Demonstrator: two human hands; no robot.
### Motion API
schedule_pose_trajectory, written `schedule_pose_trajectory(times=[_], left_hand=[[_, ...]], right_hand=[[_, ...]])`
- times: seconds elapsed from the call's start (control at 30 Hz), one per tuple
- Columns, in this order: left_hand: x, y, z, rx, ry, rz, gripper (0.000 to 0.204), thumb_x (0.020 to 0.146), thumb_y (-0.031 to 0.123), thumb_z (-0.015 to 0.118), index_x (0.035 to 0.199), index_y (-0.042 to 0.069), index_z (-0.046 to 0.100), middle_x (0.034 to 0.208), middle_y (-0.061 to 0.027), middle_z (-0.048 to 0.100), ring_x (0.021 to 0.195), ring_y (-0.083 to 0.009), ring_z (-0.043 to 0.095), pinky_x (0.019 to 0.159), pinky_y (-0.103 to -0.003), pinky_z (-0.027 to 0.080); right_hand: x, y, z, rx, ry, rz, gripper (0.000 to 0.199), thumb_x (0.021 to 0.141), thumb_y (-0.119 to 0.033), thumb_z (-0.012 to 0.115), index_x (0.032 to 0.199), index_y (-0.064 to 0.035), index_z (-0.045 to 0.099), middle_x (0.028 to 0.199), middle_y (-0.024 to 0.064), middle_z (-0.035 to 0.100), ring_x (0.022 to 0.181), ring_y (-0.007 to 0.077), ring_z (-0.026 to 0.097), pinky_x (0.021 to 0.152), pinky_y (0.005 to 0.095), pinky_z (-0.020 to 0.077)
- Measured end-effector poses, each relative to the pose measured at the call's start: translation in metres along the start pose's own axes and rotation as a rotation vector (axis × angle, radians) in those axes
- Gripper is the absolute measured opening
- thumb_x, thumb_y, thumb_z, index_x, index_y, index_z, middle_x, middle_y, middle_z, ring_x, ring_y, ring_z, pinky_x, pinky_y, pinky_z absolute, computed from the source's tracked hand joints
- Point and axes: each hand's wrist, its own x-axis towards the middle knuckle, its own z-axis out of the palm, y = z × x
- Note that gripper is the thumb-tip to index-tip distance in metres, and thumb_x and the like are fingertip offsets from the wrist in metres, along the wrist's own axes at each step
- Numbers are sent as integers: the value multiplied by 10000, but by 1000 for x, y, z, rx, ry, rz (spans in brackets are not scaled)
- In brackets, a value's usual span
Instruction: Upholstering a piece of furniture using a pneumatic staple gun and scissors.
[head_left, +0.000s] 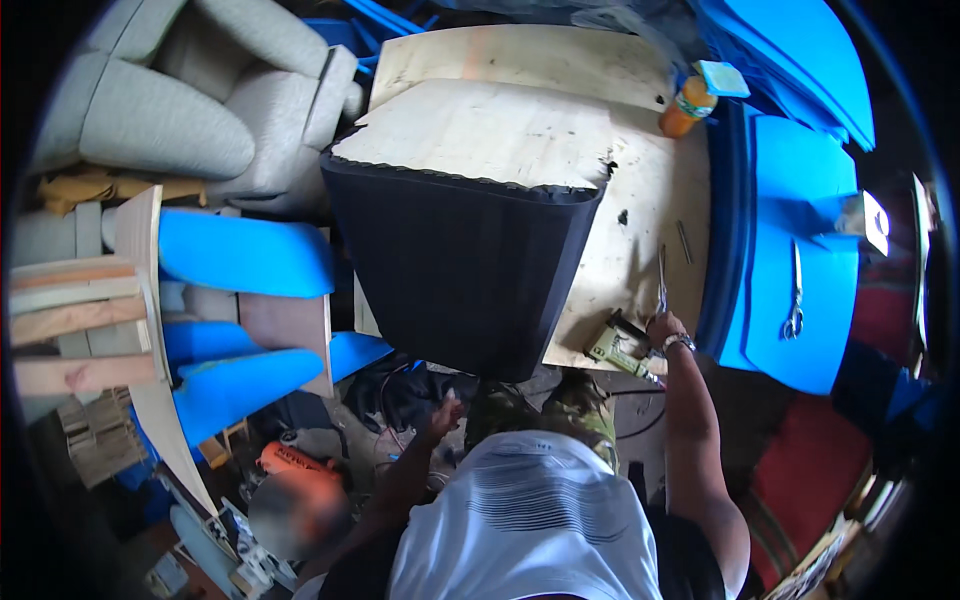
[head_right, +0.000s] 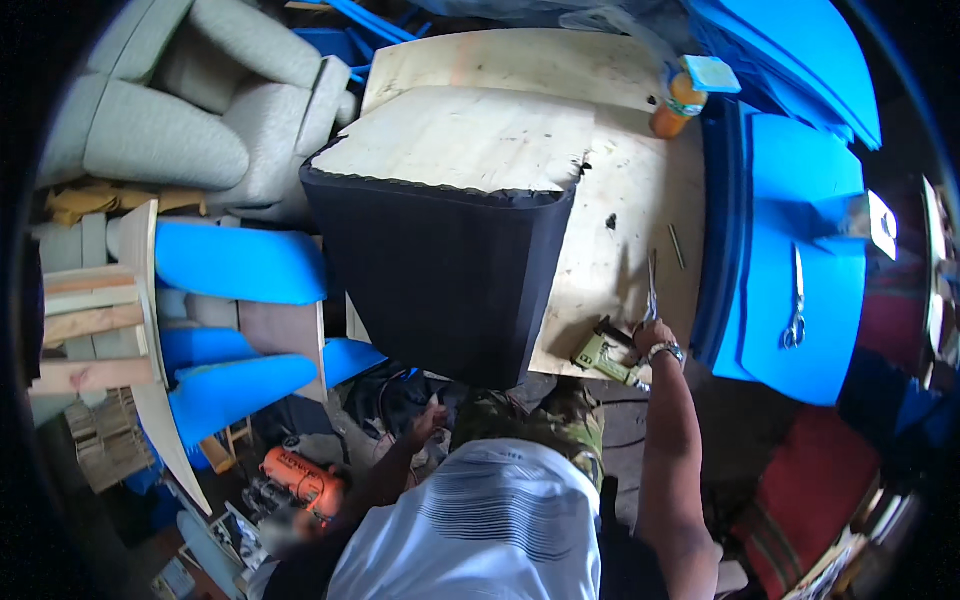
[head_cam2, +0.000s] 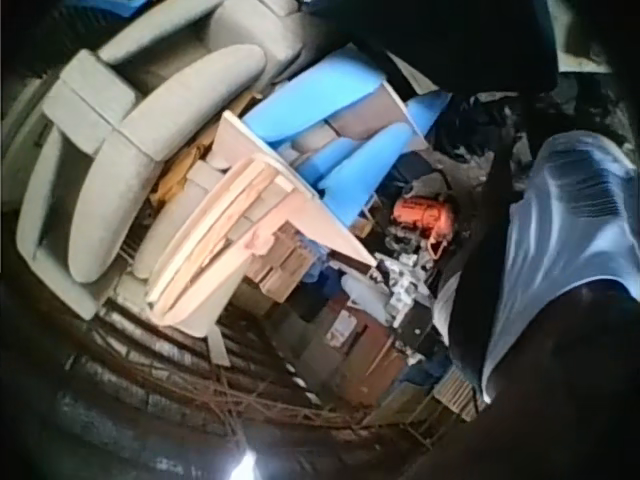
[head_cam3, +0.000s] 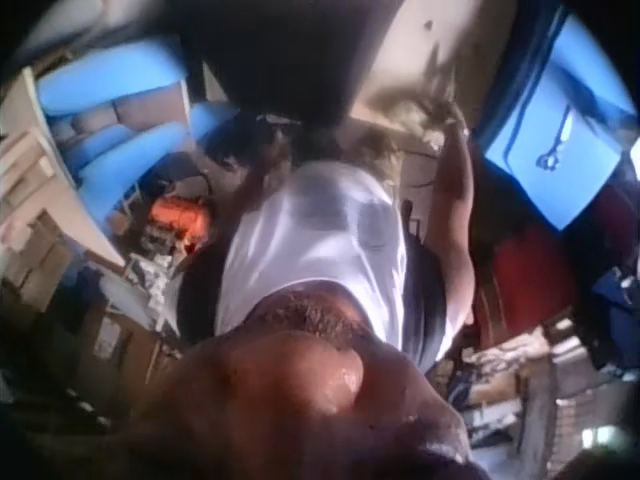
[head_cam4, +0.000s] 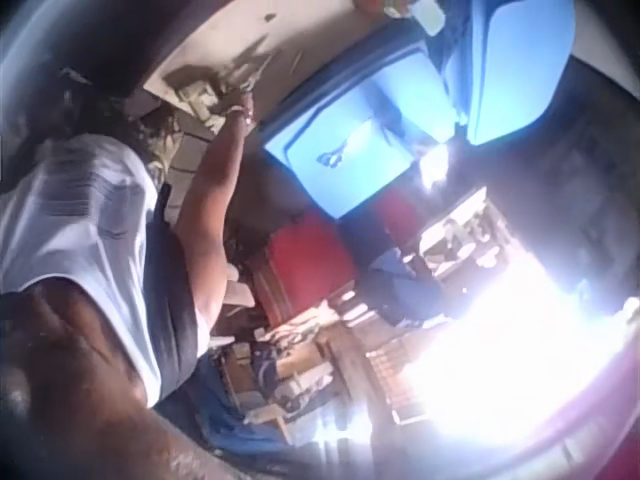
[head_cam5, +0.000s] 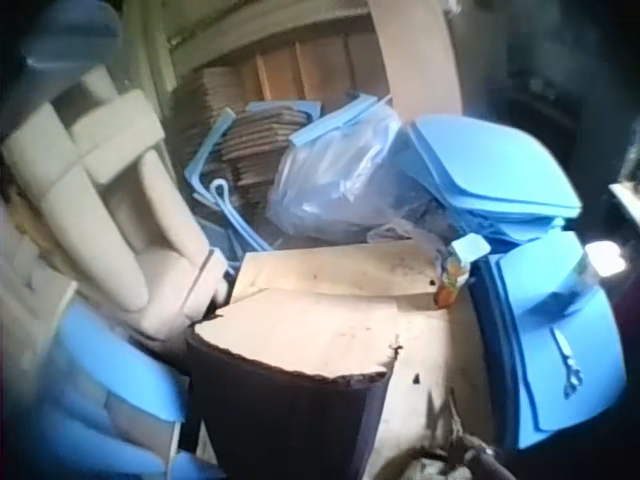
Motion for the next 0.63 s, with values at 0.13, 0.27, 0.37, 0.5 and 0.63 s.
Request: schedule_pose_trajectory(times=[0.13, 0.27, 0.37, 0.5, 0.63], left_hand=[[31, 22, 30, -194, 95, -89, 1010, 945, 885, 403, 1539, 69, 464, 1498, -149, 585, 1268, -319, 603, 1004, -512, 532], [47, 30, 57, -505, 155, -104, 1164, 889, 955, 339, 1626, 55, 328, 1623, -211, 450, 1456, -417, 472, 1147, -602, 437], [64, 35, 71, -872, 136, -133, 1169, 894, 950, 334, 1629, 41, 314, 1633, -214, 434, 1469, -421, 456, 1176, -614, 399], [88, 46, 94, -1159, -82, -7, 1067, 942, 916, 229, 1673, 141, 284, 1721, -140, 323, 1579, -349, 316, 1246, -580, 304], [97, 42, 120, -1088, 68, 264, 917, 978, 877, 161, 1543, 225, 473, 1525, -55, 555, 1312, -232, 564, 1073, -477, 470]], right_hand=[[18, 29, 2, -249, -6, -197, 523, 954, -462, 673, 1325, -94, 667, 1236, 213, 739, 1112, 427, 723, 935, 524, 589], [-2, 26, -13, 140, 443, 74, 262, 972, -273, 670, 1144, -76, 650, 1179, 198, 715, 1086, 392, 705, 883, 511, 577], [-51, -19, -49, 249, 809, -389, 220, 950, -153, 694, 1152, -73, 660, 1178, 189, 700, 1115, 392, 671, 925, 492, 558], [-147, -120, -125, 207, 1028, -865, 373, 885, -99, 746, 1250, -67, 675, 1310, 176, 658, 1254, 401, 605, 1066, 504, 488], [-187, -229, -195, 100, 1037, -1070, 506, 920, -223, 763, 1389, -84, 631, 1427, 200, 610, 1406, 422, 510, 1182, 529, 393]])
